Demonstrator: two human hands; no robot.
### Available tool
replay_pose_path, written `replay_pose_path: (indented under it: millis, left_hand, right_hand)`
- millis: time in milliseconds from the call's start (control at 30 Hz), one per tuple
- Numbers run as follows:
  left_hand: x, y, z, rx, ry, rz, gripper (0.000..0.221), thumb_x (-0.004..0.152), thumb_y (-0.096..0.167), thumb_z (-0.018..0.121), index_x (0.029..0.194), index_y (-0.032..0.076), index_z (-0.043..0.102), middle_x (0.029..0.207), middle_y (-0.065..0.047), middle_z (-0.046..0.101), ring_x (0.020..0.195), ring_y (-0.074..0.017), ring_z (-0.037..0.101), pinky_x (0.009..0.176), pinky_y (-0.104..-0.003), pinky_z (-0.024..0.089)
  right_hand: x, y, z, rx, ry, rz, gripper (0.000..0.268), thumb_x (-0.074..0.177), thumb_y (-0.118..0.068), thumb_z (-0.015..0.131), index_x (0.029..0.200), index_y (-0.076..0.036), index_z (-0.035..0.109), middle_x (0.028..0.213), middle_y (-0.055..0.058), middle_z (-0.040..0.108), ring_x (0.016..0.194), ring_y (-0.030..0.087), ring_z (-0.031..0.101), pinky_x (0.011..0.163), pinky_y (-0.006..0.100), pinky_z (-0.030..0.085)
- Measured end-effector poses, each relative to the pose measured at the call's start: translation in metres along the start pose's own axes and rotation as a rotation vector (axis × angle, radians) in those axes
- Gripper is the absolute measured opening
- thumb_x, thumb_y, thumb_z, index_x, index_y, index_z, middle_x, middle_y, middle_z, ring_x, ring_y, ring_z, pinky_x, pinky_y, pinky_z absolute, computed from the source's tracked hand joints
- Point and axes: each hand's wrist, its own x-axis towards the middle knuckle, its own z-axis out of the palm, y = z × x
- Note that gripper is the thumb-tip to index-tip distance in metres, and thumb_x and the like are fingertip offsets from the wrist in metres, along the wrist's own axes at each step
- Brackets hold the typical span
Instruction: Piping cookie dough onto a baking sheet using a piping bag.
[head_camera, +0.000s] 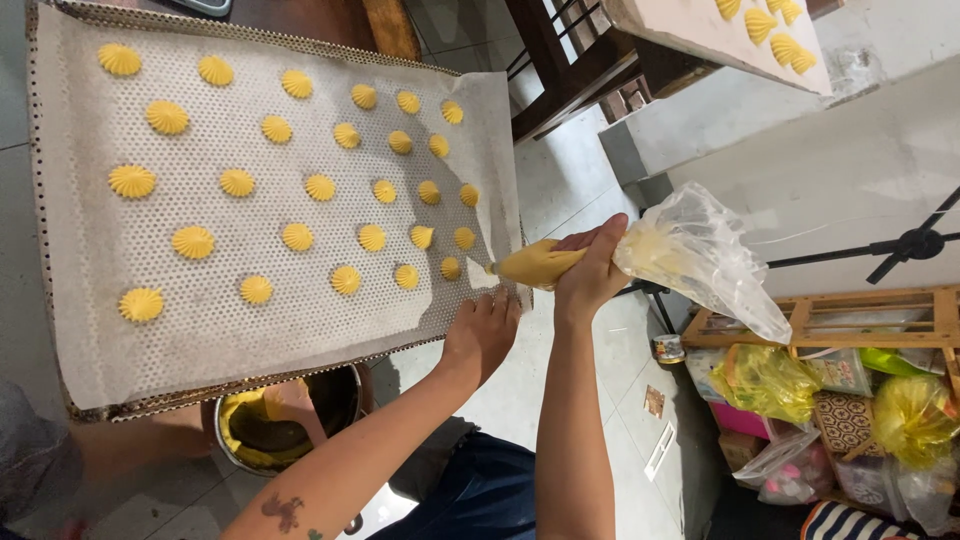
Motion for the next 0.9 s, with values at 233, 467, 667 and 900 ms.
replay_pose_path:
  millis: [233,467,667,900]
  left_hand:
    - [0.000,0.001,-0.001,0.002,-0.099,0.019,0.062,0.090,0.015,0.064,0.146,-0.004,0.044,0.152,-0.022,0.046,0.119,-0.0292,0.057,0.091,-0.040,0.048]
    - [0.000,0.002,0.007,0.009,0.005,0.006,0.057,0.088,0.015,0.065,0.141,-0.003,0.050,0.148,-0.022,0.052,0.115,-0.0287,0.060,0.089,-0.040,0.049]
    - [0.000,0.002,0.009,-0.018,0.063,-0.010,0.052,0.089,0.014,0.063,0.137,-0.003,0.054,0.145,-0.022,0.055,0.112,-0.0288,0.062,0.088,-0.040,0.050]
    - [-0.001,0.001,0.001,-0.037,0.071,-0.020,0.051,0.090,0.014,0.063,0.137,-0.003,0.055,0.144,-0.022,0.056,0.112,-0.0292,0.062,0.089,-0.041,0.050]
  right_hand:
    - [0.002,-0.002,0.000,-0.001,-0.001,0.017,0.038,0.112,-0.026,0.050,0.078,-0.008,0.046,0.060,0.002,0.046,0.050,0.015,0.054,0.050,0.034,0.051]
    - [0.003,0.002,-0.003,0.050,0.005,0.019,0.037,0.112,-0.023,0.051,0.079,-0.008,0.047,0.061,0.003,0.047,0.049,0.014,0.050,0.049,0.034,0.048]
    - [0.003,-0.001,-0.003,0.070,0.010,0.035,0.039,0.112,-0.022,0.051,0.076,-0.009,0.045,0.060,0.002,0.045,0.047,0.014,0.049,0.047,0.033,0.046]
    - [0.004,0.000,-0.007,0.039,0.018,0.014,0.039,0.112,-0.023,0.051,0.076,-0.008,0.047,0.059,0.003,0.047,0.048,0.015,0.051,0.048,0.034,0.048]
